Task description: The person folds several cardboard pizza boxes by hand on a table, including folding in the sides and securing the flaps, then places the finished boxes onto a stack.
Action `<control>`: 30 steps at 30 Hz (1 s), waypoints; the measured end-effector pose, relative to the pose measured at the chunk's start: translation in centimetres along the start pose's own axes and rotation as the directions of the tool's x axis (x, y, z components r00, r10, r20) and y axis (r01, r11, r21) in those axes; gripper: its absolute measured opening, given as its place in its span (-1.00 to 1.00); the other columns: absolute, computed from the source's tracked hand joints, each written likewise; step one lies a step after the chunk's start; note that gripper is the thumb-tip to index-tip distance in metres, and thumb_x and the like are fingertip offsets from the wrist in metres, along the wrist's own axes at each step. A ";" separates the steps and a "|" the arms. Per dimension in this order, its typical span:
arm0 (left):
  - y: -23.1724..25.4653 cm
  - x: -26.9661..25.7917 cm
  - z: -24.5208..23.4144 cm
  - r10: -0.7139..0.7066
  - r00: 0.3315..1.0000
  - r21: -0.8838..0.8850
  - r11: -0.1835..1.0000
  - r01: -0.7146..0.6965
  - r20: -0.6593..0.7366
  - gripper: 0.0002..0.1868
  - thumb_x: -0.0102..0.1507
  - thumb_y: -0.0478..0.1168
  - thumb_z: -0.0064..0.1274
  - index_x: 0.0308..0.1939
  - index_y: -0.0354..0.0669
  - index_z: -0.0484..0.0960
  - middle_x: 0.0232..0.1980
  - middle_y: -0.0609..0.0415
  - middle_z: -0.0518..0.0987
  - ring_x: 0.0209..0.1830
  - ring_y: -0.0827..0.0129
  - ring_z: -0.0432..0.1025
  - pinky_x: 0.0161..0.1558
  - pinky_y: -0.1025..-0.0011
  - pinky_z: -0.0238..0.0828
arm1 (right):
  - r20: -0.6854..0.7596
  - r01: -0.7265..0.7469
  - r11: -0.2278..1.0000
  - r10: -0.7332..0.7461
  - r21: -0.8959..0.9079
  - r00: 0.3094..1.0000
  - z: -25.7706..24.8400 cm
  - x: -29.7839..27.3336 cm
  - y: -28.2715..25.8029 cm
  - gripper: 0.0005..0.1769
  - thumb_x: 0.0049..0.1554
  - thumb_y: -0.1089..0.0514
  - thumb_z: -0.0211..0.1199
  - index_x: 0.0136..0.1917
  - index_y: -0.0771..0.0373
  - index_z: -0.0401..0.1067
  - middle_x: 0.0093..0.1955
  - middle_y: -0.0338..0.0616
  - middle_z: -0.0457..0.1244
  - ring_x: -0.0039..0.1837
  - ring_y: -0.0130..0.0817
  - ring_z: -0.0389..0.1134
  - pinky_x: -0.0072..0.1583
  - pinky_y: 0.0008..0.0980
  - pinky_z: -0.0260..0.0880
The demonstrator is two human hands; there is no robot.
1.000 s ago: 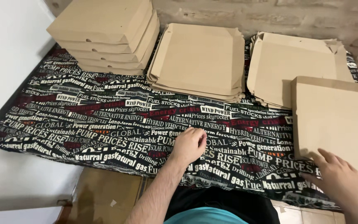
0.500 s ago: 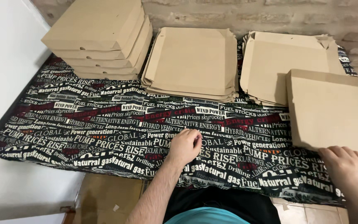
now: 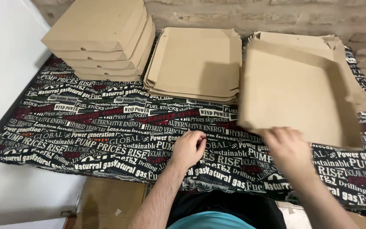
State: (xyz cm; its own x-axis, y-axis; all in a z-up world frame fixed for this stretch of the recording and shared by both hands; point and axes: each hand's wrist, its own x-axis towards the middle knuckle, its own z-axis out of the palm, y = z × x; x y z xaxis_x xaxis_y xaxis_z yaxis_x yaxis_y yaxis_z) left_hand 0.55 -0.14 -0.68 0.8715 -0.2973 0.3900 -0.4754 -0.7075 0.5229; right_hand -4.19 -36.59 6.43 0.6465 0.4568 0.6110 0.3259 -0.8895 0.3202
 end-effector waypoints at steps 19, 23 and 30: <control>0.6 0.1 -1.8 0.040 0.952 0.061 0.998 -0.023 -0.303 -0.68 0.41 -0.11 0.30 0.24 0.08 0.69 -0.12 0.26 0.65 -0.07 0.31 0.65 -0.12 0.37 0.69 | 0.070 0.138 0.959 -0.159 0.247 0.985 8.6 7.1 -9.5 -0.80 0.42 -0.08 0.23 0.00 -0.07 0.58 -0.08 -0.31 0.42 0.08 -0.32 0.52 0.10 -0.29 0.51; 0.5 0.1 -1.6 0.073 0.970 0.107 0.993 -0.049 -0.234 -0.83 0.42 -0.17 0.25 0.10 0.13 0.77 -0.07 0.31 0.63 -0.02 0.34 0.63 -0.06 0.38 0.68 | 0.083 0.152 0.953 -0.180 0.263 0.980 8.6 7.0 -9.3 -0.78 0.42 -0.13 0.23 -0.03 -0.11 0.55 -0.09 -0.33 0.40 0.07 -0.33 0.50 0.08 -0.30 0.49; 0.0 -0.1 -0.4 0.079 0.994 0.210 0.976 -0.061 -0.080 -0.92 0.41 -0.11 0.23 -0.02 0.18 0.69 -0.05 0.29 0.49 0.09 0.29 0.56 -0.02 0.34 0.66 | 0.114 0.157 0.941 -0.198 0.299 0.973 9.2 6.7 -10.4 -0.79 0.39 -0.11 0.23 -0.05 -0.11 0.58 -0.08 -0.32 0.44 0.08 -0.32 0.53 0.08 -0.29 0.49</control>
State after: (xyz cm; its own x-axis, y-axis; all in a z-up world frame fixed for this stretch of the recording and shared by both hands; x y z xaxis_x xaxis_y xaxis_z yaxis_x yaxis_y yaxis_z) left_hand 0.42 0.14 -0.47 0.8188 -0.2999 0.4895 -0.4914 -0.8070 0.3275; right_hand 3.08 -24.41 0.53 0.6435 0.6203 0.4484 0.6142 -0.7681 0.1811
